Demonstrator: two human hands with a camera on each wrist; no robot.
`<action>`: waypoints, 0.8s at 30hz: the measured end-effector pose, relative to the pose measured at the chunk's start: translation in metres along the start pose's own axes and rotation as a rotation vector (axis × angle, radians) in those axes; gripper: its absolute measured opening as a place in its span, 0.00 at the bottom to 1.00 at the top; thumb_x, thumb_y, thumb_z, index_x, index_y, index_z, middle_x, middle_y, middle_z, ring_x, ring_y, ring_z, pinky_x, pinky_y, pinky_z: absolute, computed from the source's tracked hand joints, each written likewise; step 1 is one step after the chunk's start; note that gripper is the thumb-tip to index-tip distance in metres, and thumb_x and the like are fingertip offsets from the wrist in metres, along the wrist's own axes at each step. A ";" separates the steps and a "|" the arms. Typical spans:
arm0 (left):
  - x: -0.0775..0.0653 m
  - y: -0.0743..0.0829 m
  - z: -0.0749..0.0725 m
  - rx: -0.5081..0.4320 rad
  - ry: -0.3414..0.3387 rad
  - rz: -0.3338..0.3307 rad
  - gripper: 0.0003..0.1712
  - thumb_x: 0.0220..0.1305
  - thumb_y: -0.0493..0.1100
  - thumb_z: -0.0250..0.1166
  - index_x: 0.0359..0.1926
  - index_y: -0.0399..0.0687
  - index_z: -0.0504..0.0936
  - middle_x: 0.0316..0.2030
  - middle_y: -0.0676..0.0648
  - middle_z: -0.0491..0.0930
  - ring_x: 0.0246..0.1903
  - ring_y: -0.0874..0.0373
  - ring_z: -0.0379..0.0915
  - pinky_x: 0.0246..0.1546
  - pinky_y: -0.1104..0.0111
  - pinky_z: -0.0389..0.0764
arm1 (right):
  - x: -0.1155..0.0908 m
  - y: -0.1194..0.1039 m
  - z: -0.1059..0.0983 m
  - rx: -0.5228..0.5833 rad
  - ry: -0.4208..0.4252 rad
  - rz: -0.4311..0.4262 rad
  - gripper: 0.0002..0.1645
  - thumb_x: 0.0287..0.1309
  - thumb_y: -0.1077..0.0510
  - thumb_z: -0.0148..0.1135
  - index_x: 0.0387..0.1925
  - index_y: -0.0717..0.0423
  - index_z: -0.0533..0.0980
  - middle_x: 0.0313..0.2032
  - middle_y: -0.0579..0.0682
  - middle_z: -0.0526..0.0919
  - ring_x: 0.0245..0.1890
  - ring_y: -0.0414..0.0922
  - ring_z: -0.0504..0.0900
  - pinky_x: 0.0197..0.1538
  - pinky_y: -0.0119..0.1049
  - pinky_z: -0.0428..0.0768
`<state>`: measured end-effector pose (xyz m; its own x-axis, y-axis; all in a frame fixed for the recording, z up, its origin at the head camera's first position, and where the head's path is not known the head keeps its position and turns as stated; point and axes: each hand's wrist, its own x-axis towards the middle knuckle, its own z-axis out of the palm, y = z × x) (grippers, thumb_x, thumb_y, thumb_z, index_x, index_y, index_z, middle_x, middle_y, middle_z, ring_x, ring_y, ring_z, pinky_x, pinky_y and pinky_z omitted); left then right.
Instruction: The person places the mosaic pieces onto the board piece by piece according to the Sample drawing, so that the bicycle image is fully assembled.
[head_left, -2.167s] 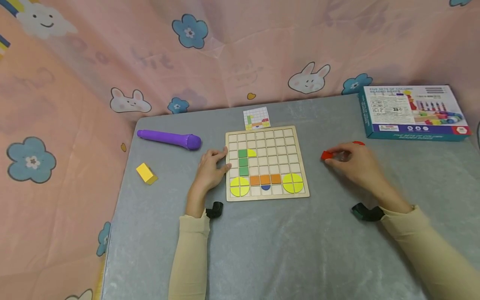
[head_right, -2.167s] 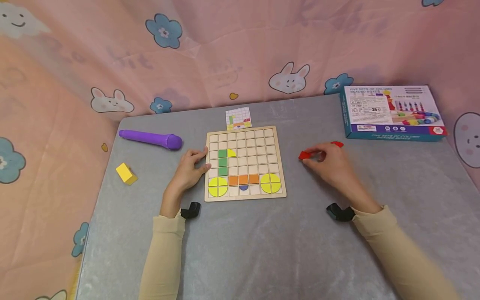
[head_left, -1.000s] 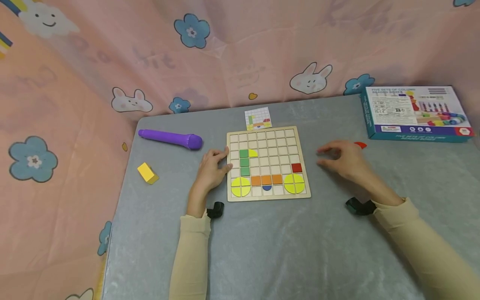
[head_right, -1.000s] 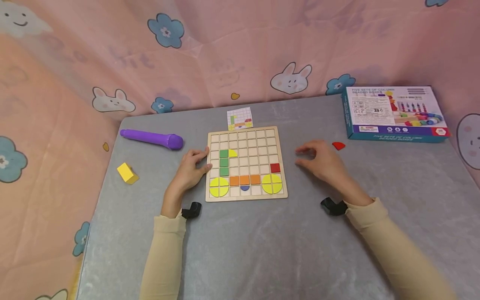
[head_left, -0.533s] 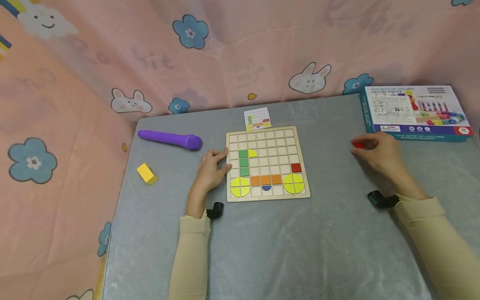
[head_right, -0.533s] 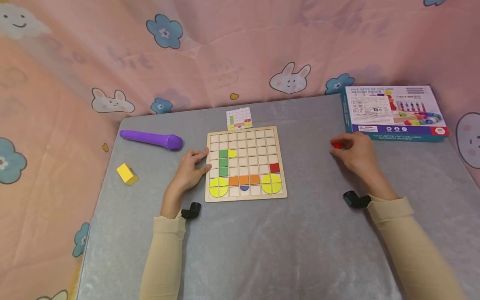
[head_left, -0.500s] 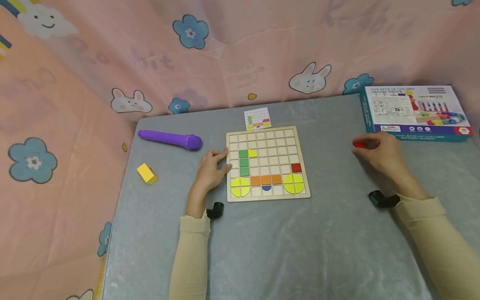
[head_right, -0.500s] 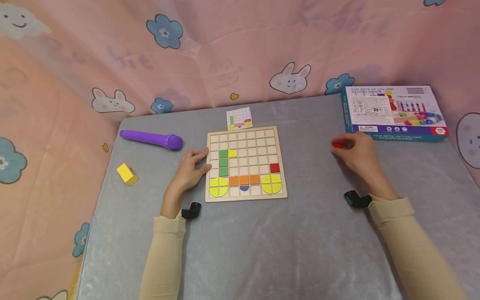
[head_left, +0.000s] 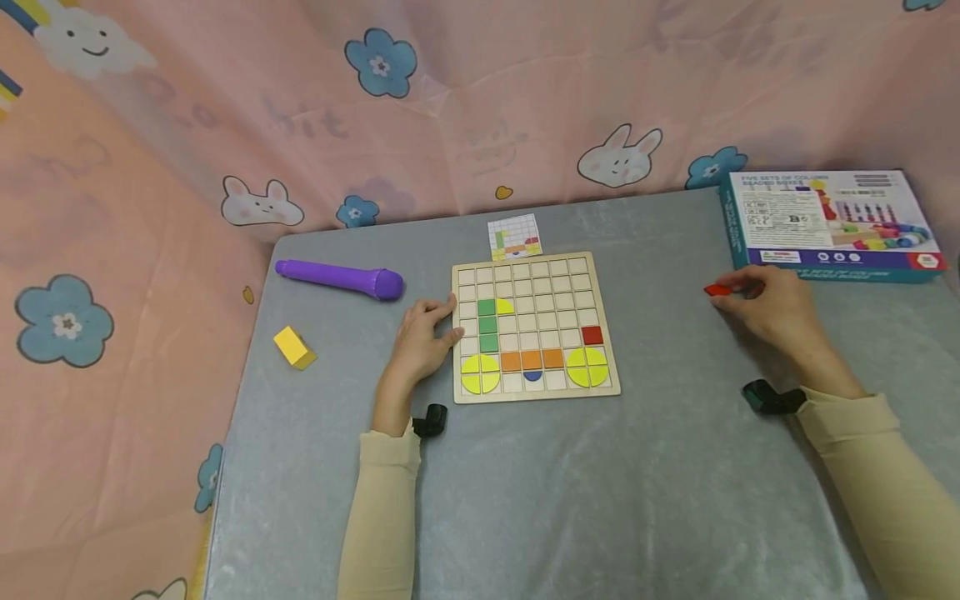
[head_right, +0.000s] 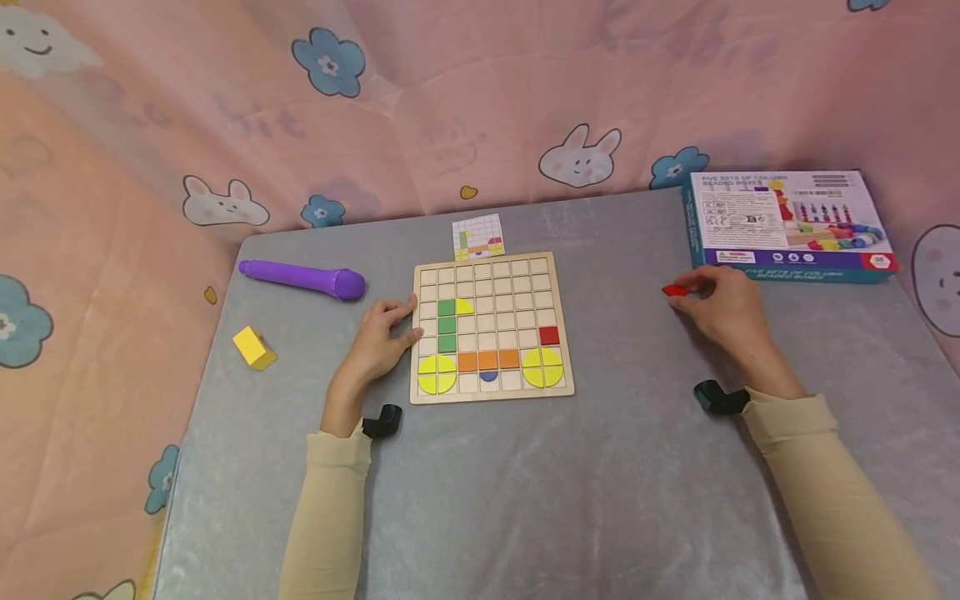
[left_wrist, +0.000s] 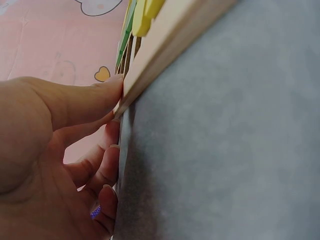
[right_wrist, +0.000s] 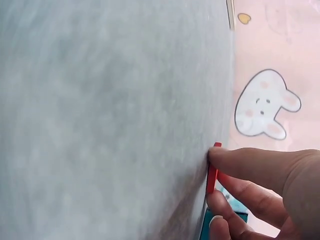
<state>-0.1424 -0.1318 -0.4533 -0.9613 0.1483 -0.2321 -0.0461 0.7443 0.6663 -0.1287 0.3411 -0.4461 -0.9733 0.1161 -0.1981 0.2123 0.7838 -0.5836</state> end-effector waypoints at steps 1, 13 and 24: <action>0.000 0.000 0.000 -0.001 -0.001 -0.002 0.36 0.76 0.44 0.66 0.80 0.52 0.66 0.71 0.39 0.69 0.72 0.42 0.61 0.75 0.46 0.59 | 0.000 -0.001 0.000 -0.003 -0.006 -0.003 0.23 0.73 0.55 0.66 0.59 0.68 0.79 0.51 0.70 0.77 0.46 0.60 0.69 0.41 0.46 0.67; -0.001 0.000 -0.001 -0.003 -0.005 -0.009 0.36 0.76 0.44 0.66 0.80 0.52 0.65 0.71 0.39 0.68 0.72 0.43 0.60 0.76 0.47 0.59 | -0.008 -0.060 0.044 -0.016 -0.038 -0.184 0.19 0.68 0.62 0.69 0.56 0.68 0.81 0.53 0.69 0.78 0.51 0.63 0.72 0.53 0.59 0.73; 0.001 0.000 0.000 0.003 -0.010 -0.018 0.36 0.77 0.45 0.66 0.81 0.53 0.65 0.71 0.40 0.68 0.72 0.43 0.61 0.76 0.47 0.59 | -0.024 -0.121 0.084 0.018 -0.149 -0.365 0.15 0.61 0.63 0.75 0.49 0.60 0.87 0.43 0.59 0.84 0.45 0.55 0.73 0.47 0.47 0.71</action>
<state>-0.1433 -0.1314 -0.4540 -0.9576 0.1411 -0.2511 -0.0626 0.7490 0.6596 -0.1235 0.1921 -0.4362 -0.9621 -0.2587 -0.0862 -0.1423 0.7460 -0.6506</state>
